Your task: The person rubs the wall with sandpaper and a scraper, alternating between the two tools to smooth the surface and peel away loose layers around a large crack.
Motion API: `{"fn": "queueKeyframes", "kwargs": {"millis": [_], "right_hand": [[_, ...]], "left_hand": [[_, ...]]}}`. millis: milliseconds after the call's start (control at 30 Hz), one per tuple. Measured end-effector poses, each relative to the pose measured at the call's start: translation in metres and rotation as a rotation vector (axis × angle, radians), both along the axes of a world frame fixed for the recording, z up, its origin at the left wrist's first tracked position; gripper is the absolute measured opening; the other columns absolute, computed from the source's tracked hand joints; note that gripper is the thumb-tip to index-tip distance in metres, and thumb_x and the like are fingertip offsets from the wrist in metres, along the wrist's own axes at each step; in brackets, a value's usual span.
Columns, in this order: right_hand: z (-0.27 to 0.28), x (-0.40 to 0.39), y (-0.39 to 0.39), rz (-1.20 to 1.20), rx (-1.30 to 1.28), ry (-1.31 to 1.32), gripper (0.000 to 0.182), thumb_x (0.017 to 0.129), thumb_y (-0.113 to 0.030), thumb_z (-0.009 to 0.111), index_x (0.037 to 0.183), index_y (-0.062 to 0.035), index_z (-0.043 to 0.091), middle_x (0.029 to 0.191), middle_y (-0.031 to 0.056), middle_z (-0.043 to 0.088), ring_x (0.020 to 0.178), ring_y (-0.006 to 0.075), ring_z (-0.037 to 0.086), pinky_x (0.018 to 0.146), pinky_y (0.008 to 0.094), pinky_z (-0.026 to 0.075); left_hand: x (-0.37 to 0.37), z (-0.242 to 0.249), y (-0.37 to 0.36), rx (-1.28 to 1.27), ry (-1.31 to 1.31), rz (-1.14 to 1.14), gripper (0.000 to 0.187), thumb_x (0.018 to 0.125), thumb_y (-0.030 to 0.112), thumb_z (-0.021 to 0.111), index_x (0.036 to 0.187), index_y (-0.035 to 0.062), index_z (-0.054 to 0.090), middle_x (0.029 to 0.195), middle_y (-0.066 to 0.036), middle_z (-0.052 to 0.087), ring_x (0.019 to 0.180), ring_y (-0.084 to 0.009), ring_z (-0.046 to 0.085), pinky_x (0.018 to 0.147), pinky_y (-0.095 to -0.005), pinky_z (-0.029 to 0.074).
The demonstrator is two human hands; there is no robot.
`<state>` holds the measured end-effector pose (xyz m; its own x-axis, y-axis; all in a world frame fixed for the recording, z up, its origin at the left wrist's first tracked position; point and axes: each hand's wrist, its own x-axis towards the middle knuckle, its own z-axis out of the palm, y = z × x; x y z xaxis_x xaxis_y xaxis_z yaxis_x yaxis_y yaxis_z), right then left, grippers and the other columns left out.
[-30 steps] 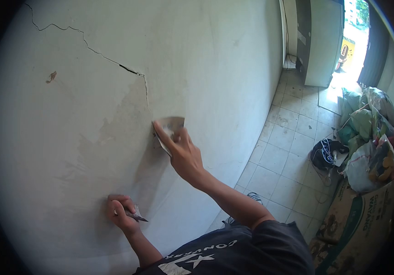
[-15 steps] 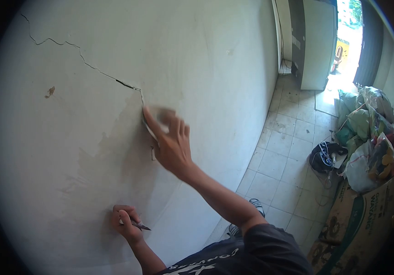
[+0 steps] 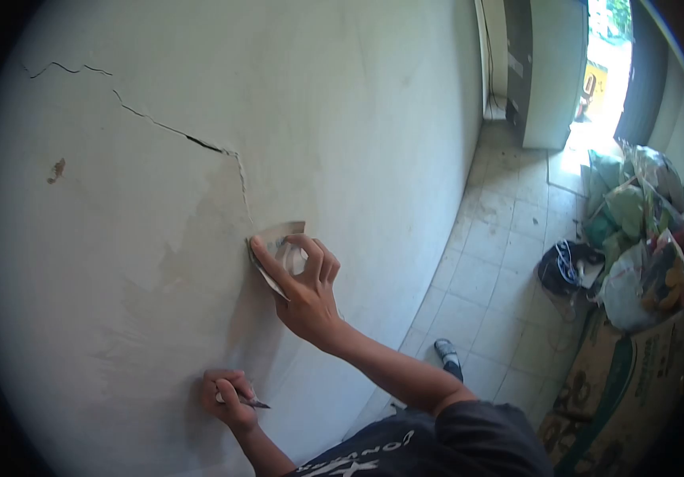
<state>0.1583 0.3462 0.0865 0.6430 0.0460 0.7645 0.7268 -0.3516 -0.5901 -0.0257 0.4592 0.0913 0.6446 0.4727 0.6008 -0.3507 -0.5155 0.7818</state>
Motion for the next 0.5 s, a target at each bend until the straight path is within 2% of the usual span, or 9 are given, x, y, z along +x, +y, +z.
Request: {"fn": "queueKeyframes", "kwargs": {"millis": [100, 133, 267, 467, 500], "right_hand": [[0.055, 0.029, -0.008, -0.010, 0.112, -0.001, 0.071, 0.082, 0.001, 0.070, 0.146, -0.0262, 0.055, 0.143, 0.0151, 0.033, 0.131, 0.0370, 0.031, 0.109, 0.0486, 0.026], [0.066, 0.037, -0.007, -0.023, 0.157, -0.033, 0.069, 0.083, -0.001, 0.071, 0.146, -0.0255, 0.055, 0.148, 0.0152, 0.029, 0.134, 0.0380, 0.030, 0.110, 0.0500, 0.025], [0.015, 0.008, -0.005, -0.017, 0.026, 0.048, 0.068, 0.084, -0.003, 0.070, 0.146, -0.0240, 0.055, 0.149, 0.0166, 0.030, 0.135, 0.0389, 0.031, 0.110, 0.0505, 0.024], [0.070, 0.044, -0.003, -0.079, 0.124, -0.058, 0.068, 0.087, -0.007, 0.069, 0.150, -0.0249, 0.049, 0.148, 0.0186, 0.031, 0.135, 0.0389, 0.032, 0.109, 0.0501, 0.025], [0.069, 0.042, -0.002, -0.060, 0.147, -0.055, 0.068, 0.087, -0.007, 0.070, 0.150, -0.0251, 0.050, 0.148, 0.0185, 0.031, 0.136, 0.0390, 0.032, 0.110, 0.0498, 0.025]], "left_hand": [[0.001, 0.002, -0.005, 0.129, 0.059, 0.031, 0.041, 0.103, 0.038, 0.056, 0.083, 0.0018, 0.058, 0.058, -0.001, 0.049, 0.046, -0.0089, 0.046, 0.046, -0.0235, 0.035], [0.001, 0.003, -0.009, 0.093, 0.061, 0.031, 0.040, 0.102, 0.037, 0.056, 0.085, 0.0013, 0.059, 0.057, -0.001, 0.050, 0.046, -0.0094, 0.046, 0.046, -0.0239, 0.035], [0.002, 0.001, -0.006, 0.048, 0.032, -0.001, 0.039, 0.103, 0.037, 0.057, 0.084, 0.0019, 0.059, 0.058, -0.001, 0.051, 0.046, -0.0094, 0.046, 0.046, -0.0243, 0.036], [-0.002, 0.000, -0.003, 0.109, 0.041, -0.018, 0.039, 0.102, 0.036, 0.056, 0.084, 0.0026, 0.058, 0.057, -0.002, 0.051, 0.045, -0.0091, 0.045, 0.046, -0.0243, 0.035], [-0.002, -0.001, -0.003, 0.063, 0.029, -0.013, 0.036, 0.101, 0.033, 0.058, 0.082, 0.0025, 0.060, 0.054, -0.002, 0.053, 0.044, -0.0102, 0.050, 0.046, -0.0240, 0.037]]}}
